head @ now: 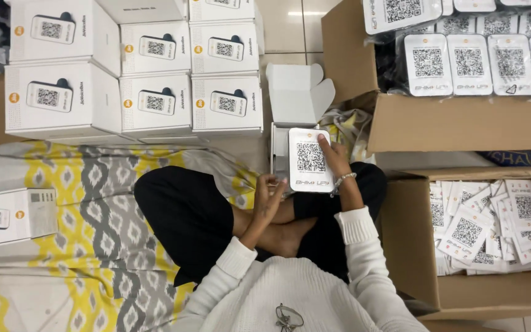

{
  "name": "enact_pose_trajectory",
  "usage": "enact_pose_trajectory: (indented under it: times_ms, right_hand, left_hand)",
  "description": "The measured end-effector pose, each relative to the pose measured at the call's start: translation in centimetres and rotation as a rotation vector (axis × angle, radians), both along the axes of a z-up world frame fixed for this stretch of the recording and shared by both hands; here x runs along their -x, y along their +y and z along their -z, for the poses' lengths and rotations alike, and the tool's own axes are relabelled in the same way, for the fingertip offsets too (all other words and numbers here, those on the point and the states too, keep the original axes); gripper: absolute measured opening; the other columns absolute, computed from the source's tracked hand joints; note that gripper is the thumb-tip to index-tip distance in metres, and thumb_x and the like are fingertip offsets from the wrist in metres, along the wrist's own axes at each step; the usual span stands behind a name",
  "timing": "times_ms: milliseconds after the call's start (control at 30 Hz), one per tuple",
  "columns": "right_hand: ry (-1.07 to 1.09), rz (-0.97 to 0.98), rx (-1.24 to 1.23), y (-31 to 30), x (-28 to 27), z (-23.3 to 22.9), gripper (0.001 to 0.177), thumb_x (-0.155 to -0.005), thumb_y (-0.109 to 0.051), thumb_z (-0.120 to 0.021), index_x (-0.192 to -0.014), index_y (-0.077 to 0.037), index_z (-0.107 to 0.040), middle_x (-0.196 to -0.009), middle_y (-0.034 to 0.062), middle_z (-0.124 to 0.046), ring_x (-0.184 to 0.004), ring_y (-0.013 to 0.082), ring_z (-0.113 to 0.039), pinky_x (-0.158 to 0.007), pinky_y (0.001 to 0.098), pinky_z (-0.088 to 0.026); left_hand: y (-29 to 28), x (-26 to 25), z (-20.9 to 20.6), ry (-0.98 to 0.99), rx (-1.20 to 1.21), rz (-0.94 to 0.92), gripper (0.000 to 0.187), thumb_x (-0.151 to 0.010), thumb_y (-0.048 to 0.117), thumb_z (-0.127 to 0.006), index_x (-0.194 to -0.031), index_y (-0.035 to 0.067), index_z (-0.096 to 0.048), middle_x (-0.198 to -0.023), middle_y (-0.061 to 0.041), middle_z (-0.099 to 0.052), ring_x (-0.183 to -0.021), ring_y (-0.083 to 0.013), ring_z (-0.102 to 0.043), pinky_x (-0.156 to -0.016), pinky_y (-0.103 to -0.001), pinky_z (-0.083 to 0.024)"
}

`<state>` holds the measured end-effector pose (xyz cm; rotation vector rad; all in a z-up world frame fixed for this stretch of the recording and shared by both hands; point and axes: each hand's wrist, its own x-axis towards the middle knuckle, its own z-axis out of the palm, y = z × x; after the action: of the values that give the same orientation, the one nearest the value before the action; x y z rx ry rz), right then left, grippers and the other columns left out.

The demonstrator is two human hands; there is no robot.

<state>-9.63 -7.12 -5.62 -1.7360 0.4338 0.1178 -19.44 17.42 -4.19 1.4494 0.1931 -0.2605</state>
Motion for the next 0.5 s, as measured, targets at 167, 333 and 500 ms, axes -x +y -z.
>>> enact_pose_trajectory:
  times_ms: [167,333,500]
  right_hand:
    - [0.030,-0.077,0.281,1.9,-2.9,1.2,0.064,-0.099,-0.055,-0.062,-0.080,0.005,-0.069,-0.066,0.0085,-0.065,-0.060,0.0123,-0.058,-0.055,0.0330,-0.046]
    - [-0.026,-0.052,0.447,2.2,-5.5,1.5,0.066,-0.099,-0.053,-0.065,-0.078,0.009,-0.067,-0.065,0.0170,-0.064,-0.060,0.0219,-0.061,-0.057,0.0408,-0.046]
    - [-0.104,-0.020,0.714,5.0,-4.5,0.1,0.053,-0.100,-0.043,-0.069,-0.093,0.009,-0.068,-0.078,0.0269,-0.066,-0.071,0.0409,-0.066,-0.067,0.0504,-0.051]
  left_hand:
    - [-0.9,-1.9,3.0,-0.164,-0.114,-0.073,0.039,-0.101,0.034,-0.068,-0.122,0.003,-0.059,-0.113,-0.011,-0.062,-0.093,-0.0206,-0.065,-0.072,-0.032,-0.058]
    - [-2.5,-4.8,3.3,-0.248,-0.242,-0.112,0.051,-0.092,0.033,-0.070,-0.127,-0.001,-0.055,-0.120,-0.020,-0.058,-0.099,-0.0303,-0.065,-0.077,-0.037,-0.059]
    - [-2.5,-4.6,2.8,-0.327,-0.507,-0.083,0.050,-0.097,0.030,-0.070,-0.130,-0.004,-0.055,-0.120,-0.026,-0.055,-0.106,-0.0450,-0.058,-0.093,-0.048,-0.047]
